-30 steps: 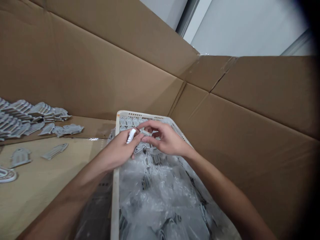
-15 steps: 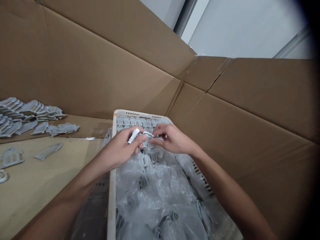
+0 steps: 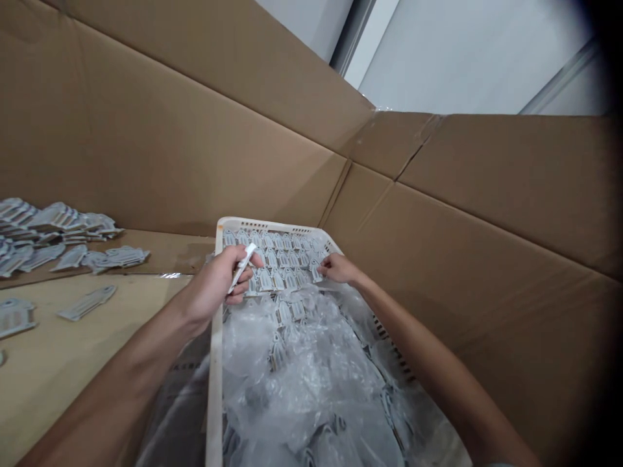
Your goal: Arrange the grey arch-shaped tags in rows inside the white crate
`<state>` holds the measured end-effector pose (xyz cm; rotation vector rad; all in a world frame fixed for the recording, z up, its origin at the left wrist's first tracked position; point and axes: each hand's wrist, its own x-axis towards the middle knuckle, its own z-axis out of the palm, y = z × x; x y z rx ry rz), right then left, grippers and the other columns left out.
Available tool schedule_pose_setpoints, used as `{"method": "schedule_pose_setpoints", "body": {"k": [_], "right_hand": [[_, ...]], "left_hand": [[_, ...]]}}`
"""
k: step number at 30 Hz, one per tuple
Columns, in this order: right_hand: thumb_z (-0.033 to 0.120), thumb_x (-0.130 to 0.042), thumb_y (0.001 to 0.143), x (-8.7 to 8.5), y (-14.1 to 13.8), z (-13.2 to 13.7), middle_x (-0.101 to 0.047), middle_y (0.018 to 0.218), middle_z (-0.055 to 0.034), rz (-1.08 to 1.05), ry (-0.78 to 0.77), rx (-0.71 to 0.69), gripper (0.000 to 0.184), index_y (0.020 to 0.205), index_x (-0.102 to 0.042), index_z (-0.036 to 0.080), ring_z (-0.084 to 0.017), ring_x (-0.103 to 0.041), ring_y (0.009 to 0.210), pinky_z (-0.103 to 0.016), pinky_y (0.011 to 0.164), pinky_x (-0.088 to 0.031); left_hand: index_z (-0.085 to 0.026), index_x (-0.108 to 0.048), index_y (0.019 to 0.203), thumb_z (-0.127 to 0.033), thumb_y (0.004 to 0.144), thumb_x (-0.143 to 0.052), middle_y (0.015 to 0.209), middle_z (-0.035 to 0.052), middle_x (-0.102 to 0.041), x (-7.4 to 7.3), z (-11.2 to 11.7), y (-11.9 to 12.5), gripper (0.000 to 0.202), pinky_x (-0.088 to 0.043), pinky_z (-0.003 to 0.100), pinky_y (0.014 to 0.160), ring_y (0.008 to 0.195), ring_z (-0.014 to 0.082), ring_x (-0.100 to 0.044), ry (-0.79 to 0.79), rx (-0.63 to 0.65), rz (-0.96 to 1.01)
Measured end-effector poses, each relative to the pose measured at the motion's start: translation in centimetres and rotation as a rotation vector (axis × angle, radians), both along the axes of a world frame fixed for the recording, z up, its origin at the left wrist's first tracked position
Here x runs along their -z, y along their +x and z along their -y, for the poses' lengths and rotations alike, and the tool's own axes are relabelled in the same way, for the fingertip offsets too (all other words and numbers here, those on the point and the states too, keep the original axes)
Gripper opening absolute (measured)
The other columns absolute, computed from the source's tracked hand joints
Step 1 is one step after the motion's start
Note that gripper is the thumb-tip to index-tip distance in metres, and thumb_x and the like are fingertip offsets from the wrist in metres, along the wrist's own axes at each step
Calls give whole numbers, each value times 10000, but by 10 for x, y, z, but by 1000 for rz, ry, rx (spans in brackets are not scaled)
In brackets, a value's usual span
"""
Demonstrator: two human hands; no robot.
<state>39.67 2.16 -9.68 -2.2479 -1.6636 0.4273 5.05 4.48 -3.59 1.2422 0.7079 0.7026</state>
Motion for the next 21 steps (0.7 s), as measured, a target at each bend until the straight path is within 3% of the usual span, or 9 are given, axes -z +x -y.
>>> {"method": "schedule_pose_setpoints", "body": {"k": [3,6,10,13,18,21], "right_hand": [[242,-607,779,9,1,-1,-448,574,28,-14,-23,0,209,586,-548,186,-134,-406,599,-287,581,-277],[239,-601,789,18,2,-1,-453,590,33,-38,-34,-11,197,610,-543,184,-132,-419,602,-279,580,-286],[237,-627,809,29,3,0,-539,692,33,-65,11,3,74,815,-578,182,-135,-468,636,-254,596,-343],[213,-654,814,33,2,1,-579,775,29,-62,53,26,157,933,-555,191,-133,-495,670,-235,621,-377],[132,-650,823,31,-6,2,-606,754,7,-13,37,22,93,839,-577,186,-144,-519,691,-245,646,-372],[93,-644,822,17,-17,5,-635,746,-24,41,51,21,109,779,-593,179,-158,-527,710,-272,681,-374]], "left_hand": [[-203,-569,838,-360,784,-611,727,1,-408,2,0,1,171,-307,266,513,617,153,-351,27,-61,19],[-208,-584,835,-403,799,-691,772,23,-511,7,-3,1,225,-368,298,596,701,186,-463,109,-123,-12],[-208,-675,908,-497,822,-746,820,44,-608,13,-9,-1,310,-356,316,629,757,213,-528,332,-146,-116],[-203,-713,935,-496,804,-782,833,39,-632,14,-11,-2,329,-374,318,641,755,201,-544,374,-101,-139],[-193,-771,904,-482,782,-822,849,59,-703,16,-10,-3,318,-427,337,656,737,203,-587,395,-76,-137],[-192,-794,973,-512,768,-841,785,68,-728,17,-9,-3,384,-421,336,619,715,225,-624,336,-81,-200]]}}
